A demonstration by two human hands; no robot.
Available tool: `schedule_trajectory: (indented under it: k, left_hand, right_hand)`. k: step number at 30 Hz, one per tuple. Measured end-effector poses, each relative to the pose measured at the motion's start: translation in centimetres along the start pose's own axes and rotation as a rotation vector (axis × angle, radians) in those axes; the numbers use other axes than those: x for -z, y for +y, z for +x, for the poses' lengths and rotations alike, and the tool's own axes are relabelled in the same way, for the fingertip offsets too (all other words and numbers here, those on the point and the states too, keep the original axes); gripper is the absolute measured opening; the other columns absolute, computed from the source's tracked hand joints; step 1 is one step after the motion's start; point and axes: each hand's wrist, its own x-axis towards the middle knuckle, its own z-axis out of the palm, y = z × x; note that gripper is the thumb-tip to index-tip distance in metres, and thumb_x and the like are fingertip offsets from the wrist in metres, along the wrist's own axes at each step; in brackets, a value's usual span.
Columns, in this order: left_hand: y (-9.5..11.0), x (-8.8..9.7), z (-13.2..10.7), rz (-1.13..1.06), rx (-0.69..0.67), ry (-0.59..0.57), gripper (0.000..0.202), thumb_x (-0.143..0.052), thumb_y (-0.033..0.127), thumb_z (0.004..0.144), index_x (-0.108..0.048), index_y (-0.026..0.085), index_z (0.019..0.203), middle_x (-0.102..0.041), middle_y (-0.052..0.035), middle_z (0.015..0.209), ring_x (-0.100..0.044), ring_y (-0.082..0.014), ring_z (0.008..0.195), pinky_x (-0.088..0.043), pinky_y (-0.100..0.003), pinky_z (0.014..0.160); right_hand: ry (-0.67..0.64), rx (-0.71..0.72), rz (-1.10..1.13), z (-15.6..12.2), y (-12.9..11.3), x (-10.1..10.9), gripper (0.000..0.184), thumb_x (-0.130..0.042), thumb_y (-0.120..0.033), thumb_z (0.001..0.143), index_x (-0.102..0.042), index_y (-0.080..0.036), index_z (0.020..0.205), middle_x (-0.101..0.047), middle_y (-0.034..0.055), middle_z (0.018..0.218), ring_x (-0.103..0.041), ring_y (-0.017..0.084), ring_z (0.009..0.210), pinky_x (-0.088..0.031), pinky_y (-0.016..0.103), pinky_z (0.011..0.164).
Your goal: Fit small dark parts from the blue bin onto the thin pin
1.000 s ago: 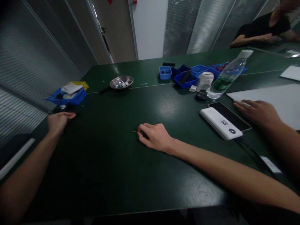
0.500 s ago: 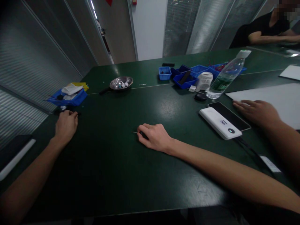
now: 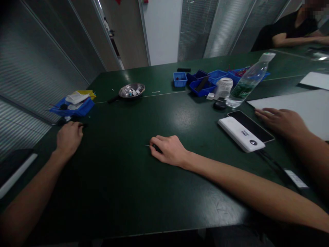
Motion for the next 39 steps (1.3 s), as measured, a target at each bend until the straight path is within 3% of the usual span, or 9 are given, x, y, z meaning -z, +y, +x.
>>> schedule_trajectory:
  k: [7, 10, 12, 15, 19, 23, 30, 39]
  left_hand:
    - [-2.0, -1.8, 0.2, -0.235, 0.028, 0.081, 0.035, -0.046, 0.03, 0.096, -0.068, 0.007, 0.11, -0.066, -0.0137, 0.11, -0.059, -0.0255, 0.099, -0.043, -0.034, 0.091]
    - [-1.3, -1.3, 0.7, -0.398, 0.031, 0.118, 0.031, -0.054, 0.033, 0.093, -0.071, 0.01, 0.106, -0.069, -0.0099, 0.107, -0.063, -0.023, 0.093, -0.046, -0.034, 0.091]
    - [0.9, 0.2, 0.8, -0.567, -0.006, 0.18, 0.029, -0.058, 0.035, 0.092, -0.072, 0.013, 0.104, -0.071, -0.0077, 0.106, -0.065, -0.0217, 0.096, -0.047, -0.034, 0.093]
    - [6.2, 3.7, 0.1, -0.84, -0.169, 0.182, 0.027, -0.06, 0.037, 0.093, -0.072, 0.016, 0.104, -0.071, -0.0072, 0.11, -0.065, -0.0214, 0.102, -0.049, -0.036, 0.096]
    - [13.5, 7.6, -2.9, -1.065, -0.461, -0.037, 0.022, -0.061, 0.034, 0.094, -0.073, 0.019, 0.103, -0.071, -0.0073, 0.11, -0.066, -0.0218, 0.103, -0.052, -0.04, 0.096]
    - [17.1, 8.7, -5.7, -1.165, -0.655, -0.181, 0.016, -0.062, 0.025, 0.094, -0.072, 0.021, 0.105, -0.07, -0.0061, 0.107, -0.065, -0.0193, 0.103, -0.053, -0.037, 0.093]
    - [17.6, 8.1, -6.3, -1.199, -0.671, -0.259, 0.015, -0.064, 0.021, 0.093, -0.069, 0.02, 0.107, -0.068, -0.0062, 0.107, -0.063, -0.0185, 0.101, -0.052, -0.035, 0.089]
    - [17.5, 7.7, -6.6, -1.162, -0.603, -0.258, 0.04, -0.065, 0.024, 0.091, -0.058, 0.024, 0.131, -0.066, -0.0061, 0.11, -0.063, -0.018, 0.096, -0.054, -0.032, 0.08]
  right_hand:
    - [0.006, 0.015, 0.014, 0.0, -0.1, 0.0, 0.024, -0.045, -0.034, 0.1, -0.061, -0.017, 0.104, -0.068, 0.0032, 0.089, -0.055, 0.01, 0.064, -0.033, 0.023, 0.056]
    - [0.015, 0.011, 0.007, 0.0, -0.1, 0.0, 0.024, -0.045, -0.034, 0.099, -0.061, -0.017, 0.104, -0.067, 0.0031, 0.088, -0.055, 0.01, 0.063, -0.032, 0.023, 0.055]
    - [0.016, 0.013, 0.008, 0.0, -0.1, 0.1, 0.024, -0.045, -0.034, 0.099, -0.061, -0.017, 0.104, -0.067, 0.0028, 0.088, -0.054, 0.009, 0.062, -0.032, 0.022, 0.054]
    - [0.01, 0.015, 0.022, 0.1, -0.2, 0.3, 0.023, -0.046, -0.034, 0.099, -0.061, -0.017, 0.104, -0.067, 0.0024, 0.088, -0.054, 0.009, 0.062, -0.032, 0.022, 0.054]
    - [0.01, 0.022, 0.036, 0.0, -0.2, 0.4, 0.021, -0.046, -0.032, 0.098, -0.06, -0.018, 0.104, -0.067, 0.0023, 0.09, -0.056, 0.01, 0.065, -0.034, 0.023, 0.056]
    - [0.02, 0.05, 0.043, -0.1, -0.2, 0.3, 0.018, -0.049, -0.03, 0.094, -0.061, -0.018, 0.1, -0.065, 0.0013, 0.085, -0.053, 0.01, 0.063, -0.032, 0.023, 0.055]
    - [-0.009, 0.088, 0.02, -0.1, -0.1, 0.1, 0.016, -0.049, -0.028, 0.091, -0.062, -0.019, 0.094, -0.061, -0.0006, 0.078, -0.048, 0.009, 0.059, -0.029, 0.024, 0.054]
    - [-0.014, 0.104, 0.007, -0.2, 0.0, 0.0, 0.017, -0.051, -0.027, 0.089, -0.065, -0.019, 0.094, -0.062, -0.0001, 0.077, -0.048, 0.01, 0.059, -0.03, 0.024, 0.055]
